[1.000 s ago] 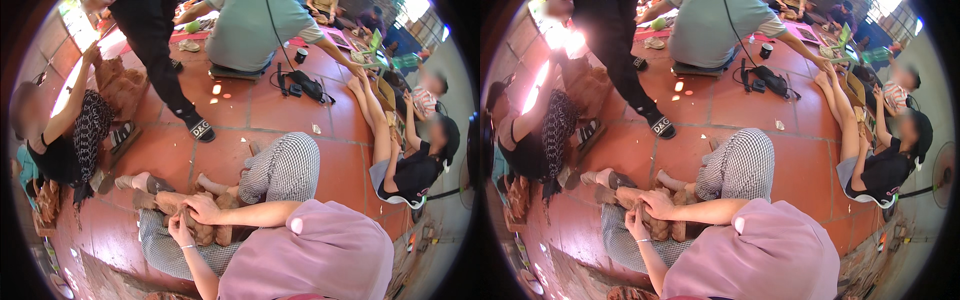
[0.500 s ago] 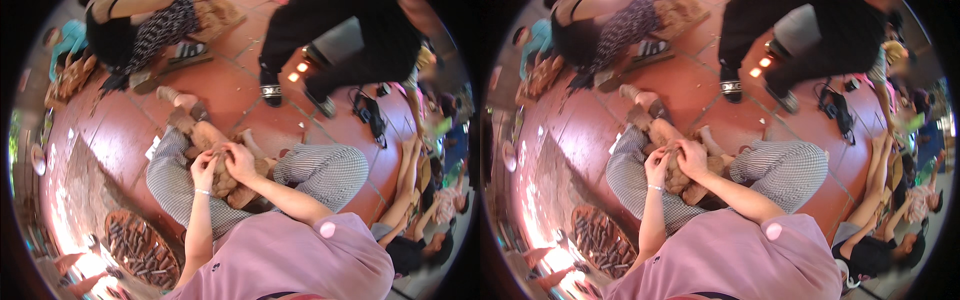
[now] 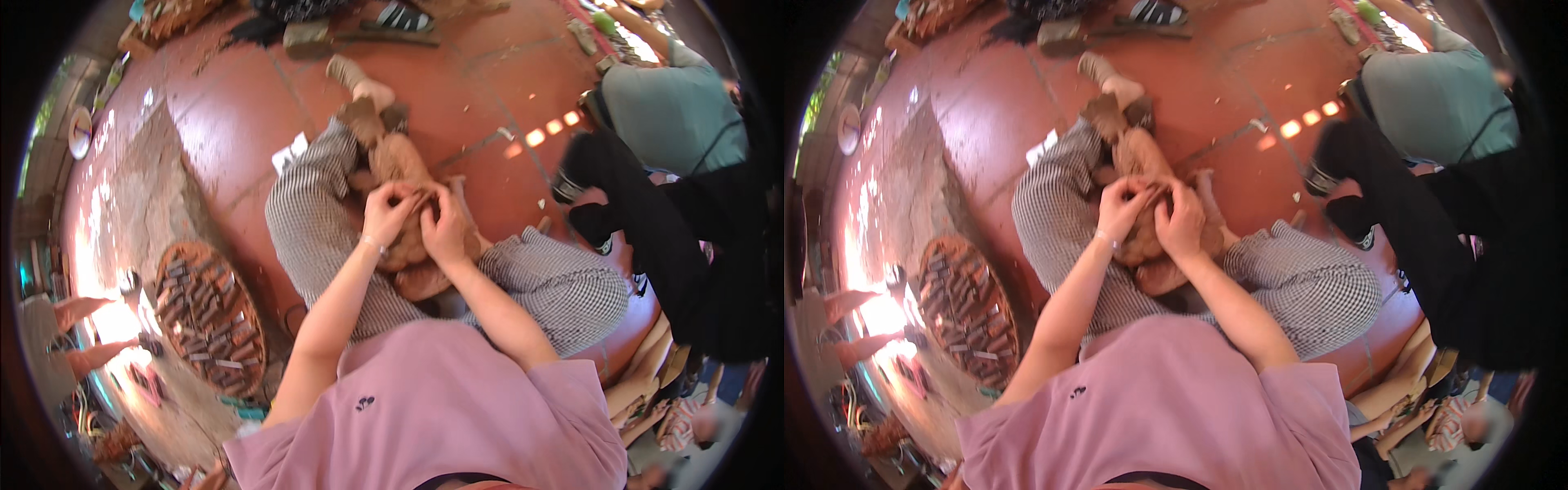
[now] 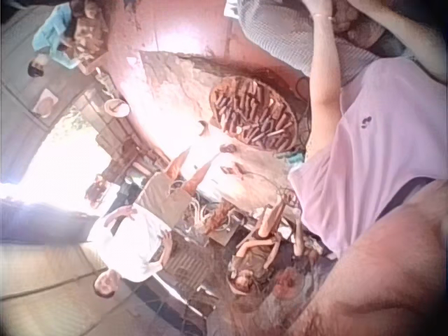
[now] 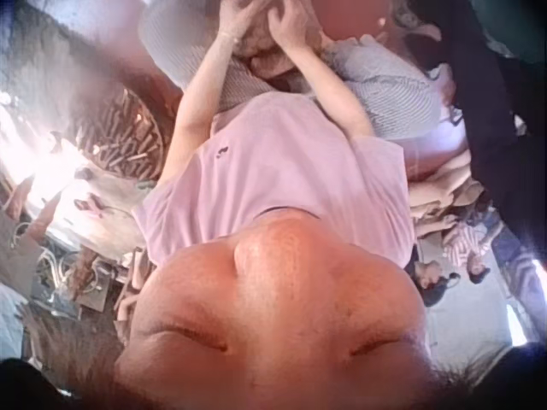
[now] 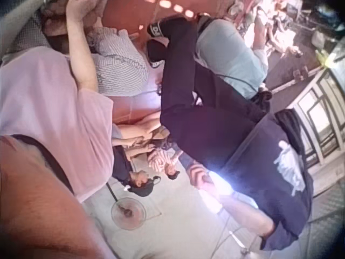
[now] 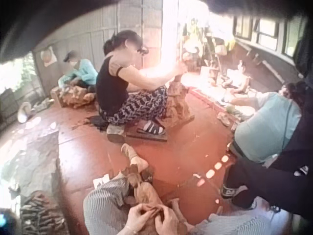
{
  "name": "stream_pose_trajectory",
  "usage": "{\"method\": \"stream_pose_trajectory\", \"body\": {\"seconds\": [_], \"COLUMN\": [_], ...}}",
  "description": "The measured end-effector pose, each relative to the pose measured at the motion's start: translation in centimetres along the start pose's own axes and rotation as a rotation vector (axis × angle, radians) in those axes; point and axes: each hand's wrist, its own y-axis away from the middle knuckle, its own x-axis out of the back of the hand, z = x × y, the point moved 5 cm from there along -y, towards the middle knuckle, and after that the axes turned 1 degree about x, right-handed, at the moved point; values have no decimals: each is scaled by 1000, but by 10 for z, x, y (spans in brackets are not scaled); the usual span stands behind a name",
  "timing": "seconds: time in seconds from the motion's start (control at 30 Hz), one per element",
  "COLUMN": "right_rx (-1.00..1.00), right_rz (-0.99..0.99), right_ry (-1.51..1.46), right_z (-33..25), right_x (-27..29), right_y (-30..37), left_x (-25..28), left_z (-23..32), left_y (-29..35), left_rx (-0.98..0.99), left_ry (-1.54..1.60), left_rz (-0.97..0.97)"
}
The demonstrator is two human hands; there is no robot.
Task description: The person sits on the floor and carves a piece of wood using a chisel and mallet. They hold the wood steady with one hand while striking the chisel with the mallet to shape the material.
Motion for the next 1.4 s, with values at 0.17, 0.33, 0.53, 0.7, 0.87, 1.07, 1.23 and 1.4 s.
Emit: {"method": "stream_pose_trajectory", "body": {"seconds": [0.17, 0.33, 0.53, 0.7, 0.87, 1.07, 1.23, 1.4], "right_rx": [-112, -301, -294, -318, -225, -257, -237, -268], "right_rz": [-34, -11, -19, -50, -109, -105, -140, -154], "right_ry": [-189, -397, -385, -419, -299, -317, -308, -256], "right_z": [2, 17, 23, 24, 24, 28, 23, 16], "right_x": [-2, 3, 0, -4, -7, -6, -4, -6], "right_y": [-1, 0, -3, -3, -2, -1, 0, 0], "left_x": [26, 68, 50, 22, 31, 18, 25, 16], "left_z": [28, -2, 8, 7, -2, -10, -16, -19], "left_y": [26, 60, 63, 50, 37, 21, 27, 29], "left_rx": [-184, 74, 52, 106, -193, -83, -146, -127], "left_ry": [-417, -331, -22, 149, 112, 379, 333, 431], "left_rz": [196, 267, 262, 112, 18, -139, -178, -138]}}
